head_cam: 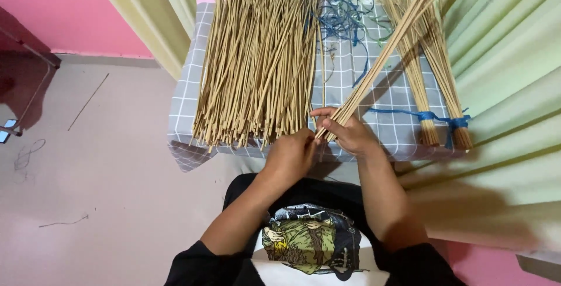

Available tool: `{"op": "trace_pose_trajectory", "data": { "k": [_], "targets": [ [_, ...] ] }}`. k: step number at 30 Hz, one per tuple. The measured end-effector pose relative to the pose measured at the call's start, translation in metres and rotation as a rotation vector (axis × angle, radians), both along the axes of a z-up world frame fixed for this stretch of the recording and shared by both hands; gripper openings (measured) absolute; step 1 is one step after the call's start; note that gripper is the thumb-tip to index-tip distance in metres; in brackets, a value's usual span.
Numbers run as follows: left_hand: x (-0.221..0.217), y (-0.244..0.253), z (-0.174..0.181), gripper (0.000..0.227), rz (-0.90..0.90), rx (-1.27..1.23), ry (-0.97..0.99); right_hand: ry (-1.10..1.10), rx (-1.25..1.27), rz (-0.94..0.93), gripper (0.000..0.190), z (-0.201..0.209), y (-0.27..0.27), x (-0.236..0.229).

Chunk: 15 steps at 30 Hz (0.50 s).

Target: The person is gathering thin wooden sticks into bundles and tying them with blue plastic string on a table.

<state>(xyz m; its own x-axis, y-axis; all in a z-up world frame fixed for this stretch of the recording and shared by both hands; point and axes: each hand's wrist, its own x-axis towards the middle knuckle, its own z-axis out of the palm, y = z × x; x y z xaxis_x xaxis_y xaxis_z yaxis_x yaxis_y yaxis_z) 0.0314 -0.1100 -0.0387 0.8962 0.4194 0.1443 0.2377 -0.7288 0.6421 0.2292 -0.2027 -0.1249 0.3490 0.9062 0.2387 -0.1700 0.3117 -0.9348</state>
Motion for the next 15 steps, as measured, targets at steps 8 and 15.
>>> {"op": "trace_pose_trajectory", "data": {
  "k": [8, 15],
  "targets": [
    [-0.006, -0.012, 0.010, 0.027, 0.011, 0.010, -0.021, 0.001, 0.046, 0.020, 0.057, 0.017, 0.001, -0.011],
    [-0.007, -0.015, 0.014, 0.024, 0.039, 0.026, -0.062, 0.056, 0.055, 0.032, 0.060, 0.037, -0.005, -0.023]
  ]
}}
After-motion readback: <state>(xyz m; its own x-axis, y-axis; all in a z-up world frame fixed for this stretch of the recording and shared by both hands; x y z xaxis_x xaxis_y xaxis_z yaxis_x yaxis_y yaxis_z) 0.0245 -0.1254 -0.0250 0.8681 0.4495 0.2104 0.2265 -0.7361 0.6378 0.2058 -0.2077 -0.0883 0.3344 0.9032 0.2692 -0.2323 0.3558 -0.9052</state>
